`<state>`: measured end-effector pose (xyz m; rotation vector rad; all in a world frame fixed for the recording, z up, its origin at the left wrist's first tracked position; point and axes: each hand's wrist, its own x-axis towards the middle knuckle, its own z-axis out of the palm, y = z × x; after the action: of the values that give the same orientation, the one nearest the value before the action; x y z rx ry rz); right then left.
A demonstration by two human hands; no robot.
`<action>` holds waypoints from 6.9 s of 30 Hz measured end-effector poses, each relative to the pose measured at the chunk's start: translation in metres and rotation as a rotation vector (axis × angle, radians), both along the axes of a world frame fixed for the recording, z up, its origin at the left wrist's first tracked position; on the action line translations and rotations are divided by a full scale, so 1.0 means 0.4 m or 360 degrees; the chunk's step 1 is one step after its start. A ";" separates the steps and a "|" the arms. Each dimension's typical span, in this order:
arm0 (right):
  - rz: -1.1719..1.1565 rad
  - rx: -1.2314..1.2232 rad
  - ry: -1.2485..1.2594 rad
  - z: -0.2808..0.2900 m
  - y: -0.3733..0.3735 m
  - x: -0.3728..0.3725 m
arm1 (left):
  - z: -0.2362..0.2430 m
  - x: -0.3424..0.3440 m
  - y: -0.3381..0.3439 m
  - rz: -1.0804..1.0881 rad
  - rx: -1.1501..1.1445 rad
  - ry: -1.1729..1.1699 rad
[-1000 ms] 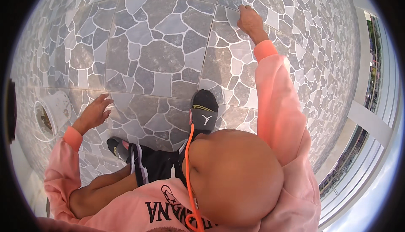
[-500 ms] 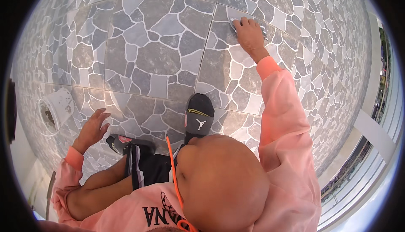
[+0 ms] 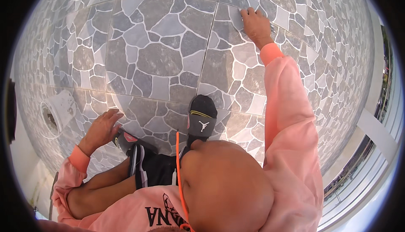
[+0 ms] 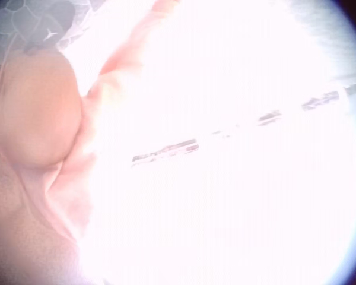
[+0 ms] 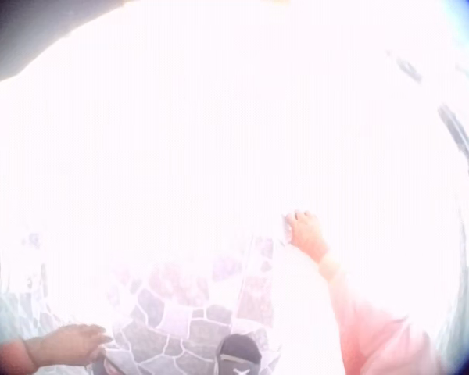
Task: The person applies grout to the seams of a tiled floor using a small scraper tool, occasionally dipping the tool into a white bucket containing a liquid mixture.
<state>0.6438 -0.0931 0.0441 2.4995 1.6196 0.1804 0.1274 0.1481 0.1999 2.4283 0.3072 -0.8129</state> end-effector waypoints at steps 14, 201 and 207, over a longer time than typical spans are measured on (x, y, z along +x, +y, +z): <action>0.0074 -0.0077 0.0169 -0.015 -0.042 0.007 | 0.015 -0.040 -0.002 0.0081 -0.0124 0.0117; -0.0443 -0.0052 0.0347 0.022 0.061 -0.581 | -0.057 0.062 0.087 -0.0181 -0.0217 0.0153; 0.0098 -0.0108 0.0521 0.040 0.052 -0.673 | -0.067 0.069 0.087 -0.0225 -0.0254 0.0158</action>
<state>0.3747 -0.0724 0.0601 2.5305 1.7850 -0.2878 0.1549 0.1830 0.1730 2.2841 0.1036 -0.9835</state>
